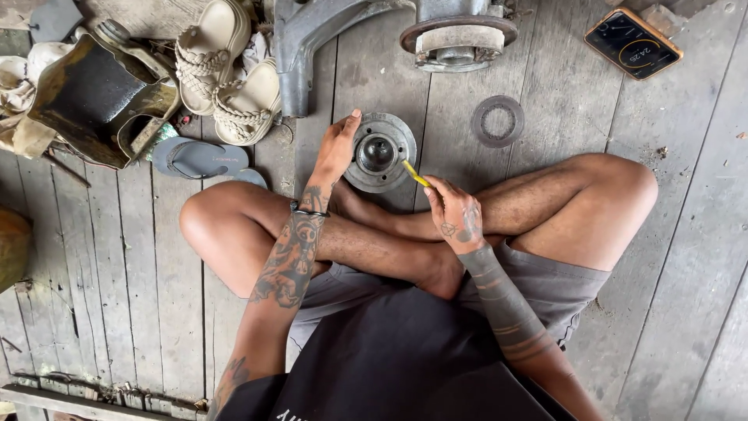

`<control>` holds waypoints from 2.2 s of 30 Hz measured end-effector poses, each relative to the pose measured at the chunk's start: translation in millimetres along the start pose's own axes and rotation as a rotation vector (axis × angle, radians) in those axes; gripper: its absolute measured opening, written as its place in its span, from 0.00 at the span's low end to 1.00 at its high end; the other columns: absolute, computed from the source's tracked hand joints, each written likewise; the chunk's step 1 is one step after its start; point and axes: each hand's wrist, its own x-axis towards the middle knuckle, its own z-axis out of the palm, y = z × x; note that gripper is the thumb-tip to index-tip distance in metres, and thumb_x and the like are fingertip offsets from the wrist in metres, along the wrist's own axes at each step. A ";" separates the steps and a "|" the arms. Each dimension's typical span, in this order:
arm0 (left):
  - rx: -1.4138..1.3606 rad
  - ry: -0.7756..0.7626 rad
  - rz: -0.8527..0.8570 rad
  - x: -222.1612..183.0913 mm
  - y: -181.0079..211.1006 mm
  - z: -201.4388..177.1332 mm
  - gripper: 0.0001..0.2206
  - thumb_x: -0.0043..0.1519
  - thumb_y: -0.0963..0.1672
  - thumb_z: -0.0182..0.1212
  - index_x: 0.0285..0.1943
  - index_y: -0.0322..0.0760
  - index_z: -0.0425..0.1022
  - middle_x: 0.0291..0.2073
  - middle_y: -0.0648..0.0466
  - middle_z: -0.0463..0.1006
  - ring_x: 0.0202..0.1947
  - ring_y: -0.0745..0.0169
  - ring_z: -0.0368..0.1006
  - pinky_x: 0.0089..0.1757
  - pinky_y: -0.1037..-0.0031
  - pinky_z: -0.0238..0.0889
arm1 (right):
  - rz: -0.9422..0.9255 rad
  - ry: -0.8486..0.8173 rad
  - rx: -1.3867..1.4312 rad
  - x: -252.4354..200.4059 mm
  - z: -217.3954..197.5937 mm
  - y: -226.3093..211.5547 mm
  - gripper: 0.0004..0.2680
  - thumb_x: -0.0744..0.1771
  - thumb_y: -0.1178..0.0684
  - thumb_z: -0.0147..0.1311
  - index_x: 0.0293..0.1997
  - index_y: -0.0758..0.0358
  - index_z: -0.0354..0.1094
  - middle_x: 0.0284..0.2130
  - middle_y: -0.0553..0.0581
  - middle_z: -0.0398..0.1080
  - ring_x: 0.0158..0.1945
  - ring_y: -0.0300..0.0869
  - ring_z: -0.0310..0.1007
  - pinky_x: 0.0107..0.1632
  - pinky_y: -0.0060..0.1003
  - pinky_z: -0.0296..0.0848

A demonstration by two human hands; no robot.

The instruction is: A person sitting on a wooden floor inspects and marks a motorcycle engine component using a small yellow tool.

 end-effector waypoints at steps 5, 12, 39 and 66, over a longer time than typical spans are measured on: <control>-0.023 0.020 -0.019 7.6 -12.2 6.5 0.28 0.69 0.60 0.43 0.49 0.39 0.79 0.30 0.49 0.71 0.38 0.52 0.69 0.42 0.61 0.61 | -0.086 -0.054 -0.043 -18.5 27.0 -8.3 0.07 0.69 0.46 0.52 0.50 0.42 0.75 0.32 0.51 0.78 0.37 0.52 0.80 0.39 0.49 0.79; -0.051 0.108 -0.017 -22.8 30.4 7.3 0.25 0.70 0.57 0.42 0.30 0.40 0.75 0.21 0.53 0.64 0.31 0.55 0.66 0.40 0.62 0.58 | -0.049 0.078 -0.097 -6.3 29.3 12.5 0.04 0.67 0.47 0.58 0.43 0.42 0.77 0.32 0.50 0.78 0.35 0.52 0.80 0.39 0.49 0.79; 0.061 0.096 0.136 -22.2 33.5 10.3 0.25 0.71 0.56 0.43 0.35 0.38 0.78 0.18 0.49 0.69 0.28 0.53 0.71 0.38 0.59 0.63 | -0.330 0.072 -0.054 32.1 21.6 47.2 0.05 0.68 0.50 0.55 0.42 0.44 0.79 0.27 0.48 0.67 0.33 0.48 0.71 0.41 0.44 0.65; 0.058 0.160 0.085 -31.7 42.4 17.1 0.23 0.70 0.55 0.45 0.37 0.36 0.78 0.23 0.45 0.74 0.32 0.47 0.74 0.39 0.55 0.63 | -0.221 0.029 -0.030 28.8 11.6 -3.9 0.04 0.64 0.52 0.61 0.36 0.39 0.78 0.25 0.45 0.70 0.34 0.44 0.74 0.44 0.43 0.66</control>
